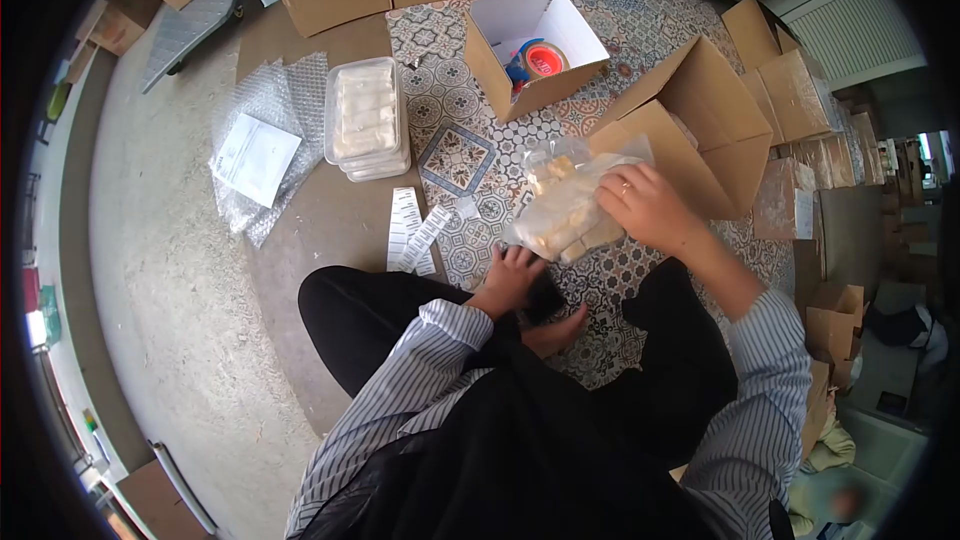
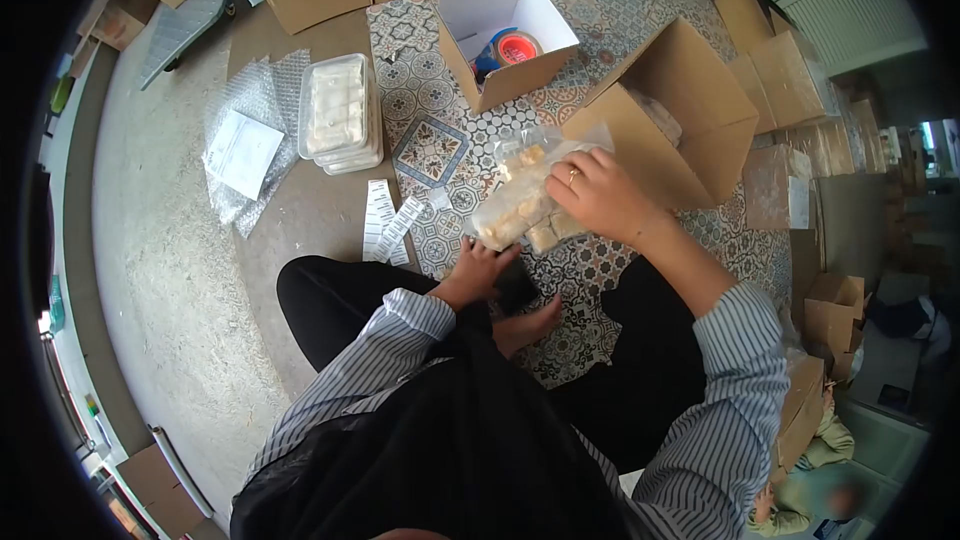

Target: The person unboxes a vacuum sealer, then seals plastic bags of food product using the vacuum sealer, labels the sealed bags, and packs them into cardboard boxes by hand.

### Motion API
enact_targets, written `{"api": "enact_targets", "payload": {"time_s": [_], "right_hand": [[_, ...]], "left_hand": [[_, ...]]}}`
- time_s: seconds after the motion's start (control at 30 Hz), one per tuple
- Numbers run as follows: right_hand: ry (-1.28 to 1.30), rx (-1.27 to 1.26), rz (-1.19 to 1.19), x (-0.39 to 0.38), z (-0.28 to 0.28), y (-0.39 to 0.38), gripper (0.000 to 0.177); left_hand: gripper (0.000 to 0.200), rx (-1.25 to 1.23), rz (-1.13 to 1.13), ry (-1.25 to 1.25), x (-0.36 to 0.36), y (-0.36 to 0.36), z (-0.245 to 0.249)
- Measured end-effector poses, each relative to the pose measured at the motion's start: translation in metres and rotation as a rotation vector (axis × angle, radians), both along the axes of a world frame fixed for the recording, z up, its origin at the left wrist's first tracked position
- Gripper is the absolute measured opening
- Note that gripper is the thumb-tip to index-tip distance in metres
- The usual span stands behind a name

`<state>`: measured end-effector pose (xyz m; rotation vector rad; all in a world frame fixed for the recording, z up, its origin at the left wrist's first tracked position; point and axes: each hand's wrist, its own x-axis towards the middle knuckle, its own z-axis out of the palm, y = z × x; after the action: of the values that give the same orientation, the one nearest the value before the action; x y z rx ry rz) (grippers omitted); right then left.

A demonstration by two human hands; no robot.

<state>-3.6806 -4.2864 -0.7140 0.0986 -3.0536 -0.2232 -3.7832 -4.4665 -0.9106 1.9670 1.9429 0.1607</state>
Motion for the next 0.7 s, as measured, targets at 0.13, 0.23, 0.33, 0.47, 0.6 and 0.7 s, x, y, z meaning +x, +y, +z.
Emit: {"api": "enact_targets", "payload": {"time_s": [0.13, 0.23, 0.33, 0.47, 0.6, 0.7], "right_hand": [[-0.043, 0.111, 0.156, 0.029, -0.085, 0.032, 0.016], [-0.232, 0.163, 0.062, 0.062, -0.127, 0.04, 0.016], [-0.185, 0.154, -0.018, 0.077, -0.132, 0.043, 0.014], [-0.257, 0.058, -0.135, 0.065, -0.118, 0.04, 0.011], [-0.13, -0.006, -0.147, 0.03, -0.099, 0.022, 0.011], [-0.077, -0.077, -0.219, 0.021, -0.092, 0.013, 0.017]], "left_hand": [[0.075, 0.14, -0.475, 0.212, -0.001, 0.008, -0.026], [0.066, 0.102, -0.52, 0.207, 0.002, 0.02, -0.024], [0.054, 0.064, -0.525, 0.22, 0.015, 0.023, -0.03], [0.061, 0.245, -0.501, 0.203, 0.008, 0.011, -0.039], [0.09, -0.032, -0.235, 0.064, -0.039, -0.013, 0.033], [0.085, 0.129, 0.17, 0.005, -0.102, -0.055, 0.1]]}}
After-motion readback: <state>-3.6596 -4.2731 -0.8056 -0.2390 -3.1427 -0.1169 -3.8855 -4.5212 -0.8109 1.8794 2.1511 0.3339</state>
